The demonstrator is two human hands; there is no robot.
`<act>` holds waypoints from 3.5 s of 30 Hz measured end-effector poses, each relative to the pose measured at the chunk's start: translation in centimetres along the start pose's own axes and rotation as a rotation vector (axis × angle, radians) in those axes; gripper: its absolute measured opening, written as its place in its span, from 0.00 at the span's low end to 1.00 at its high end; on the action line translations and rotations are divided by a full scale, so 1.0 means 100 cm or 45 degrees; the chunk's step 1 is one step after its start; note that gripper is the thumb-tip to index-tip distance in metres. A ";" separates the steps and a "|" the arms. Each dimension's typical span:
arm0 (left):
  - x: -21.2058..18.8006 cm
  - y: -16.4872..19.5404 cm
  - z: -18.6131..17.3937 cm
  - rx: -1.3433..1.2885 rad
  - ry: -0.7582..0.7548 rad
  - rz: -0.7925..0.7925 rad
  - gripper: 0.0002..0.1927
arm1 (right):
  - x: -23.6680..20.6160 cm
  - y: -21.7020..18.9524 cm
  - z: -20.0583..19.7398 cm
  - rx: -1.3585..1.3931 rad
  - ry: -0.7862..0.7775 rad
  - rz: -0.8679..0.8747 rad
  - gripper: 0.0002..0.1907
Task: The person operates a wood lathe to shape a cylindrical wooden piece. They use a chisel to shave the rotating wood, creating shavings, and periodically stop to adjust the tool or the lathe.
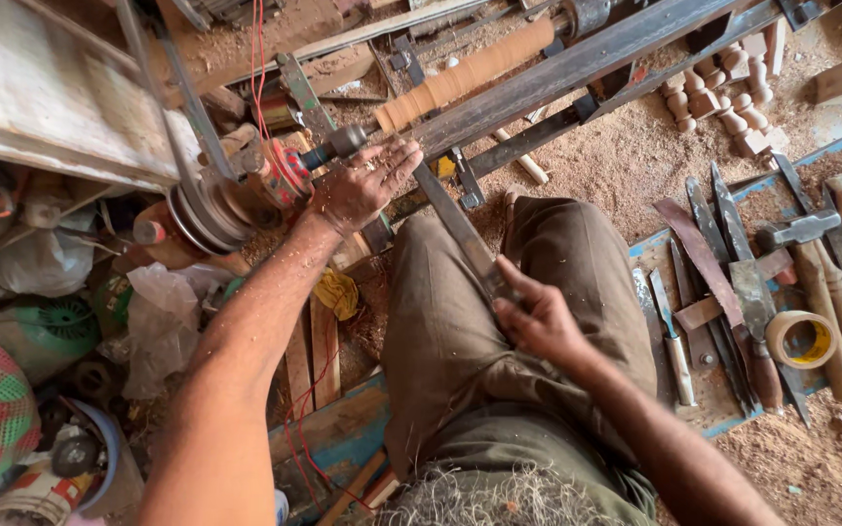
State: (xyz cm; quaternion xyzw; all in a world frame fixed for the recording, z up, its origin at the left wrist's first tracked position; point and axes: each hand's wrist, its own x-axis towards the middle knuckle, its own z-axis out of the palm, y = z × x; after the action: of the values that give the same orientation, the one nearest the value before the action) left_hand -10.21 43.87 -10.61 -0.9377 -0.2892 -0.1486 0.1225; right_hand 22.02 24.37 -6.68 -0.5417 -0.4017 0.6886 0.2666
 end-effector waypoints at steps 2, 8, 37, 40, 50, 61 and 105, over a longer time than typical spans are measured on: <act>0.001 0.000 -0.001 0.045 -0.015 -0.010 0.28 | 0.005 -0.008 -0.014 -0.001 -0.047 0.040 0.37; 0.002 0.001 -0.006 -0.029 -0.034 -0.060 0.29 | 0.012 -0.025 -0.032 -0.061 -0.116 0.052 0.38; -0.008 0.003 -0.004 0.092 -0.099 0.045 0.31 | -0.015 -0.021 0.029 0.052 0.053 -0.040 0.38; -0.011 0.005 -0.003 0.158 -0.136 0.073 0.33 | -0.023 -0.014 0.043 -0.018 0.089 -0.105 0.37; -0.006 -0.003 0.002 0.109 -0.109 0.073 0.31 | -0.009 -0.003 0.045 0.108 0.115 -0.099 0.38; -0.002 -0.005 0.002 0.267 -0.118 -0.006 0.38 | -0.001 0.010 0.054 0.154 0.092 -0.134 0.38; -0.001 -0.007 0.021 -0.036 -0.042 -0.103 0.40 | 0.033 -0.044 -0.067 -0.329 -0.077 0.108 0.40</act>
State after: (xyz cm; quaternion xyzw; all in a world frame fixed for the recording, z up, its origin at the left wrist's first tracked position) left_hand -10.21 45.03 -12.47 -0.9292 -0.3267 -0.1422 0.0983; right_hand 27.27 31.10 -5.31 -0.5671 -0.4717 0.6577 0.1530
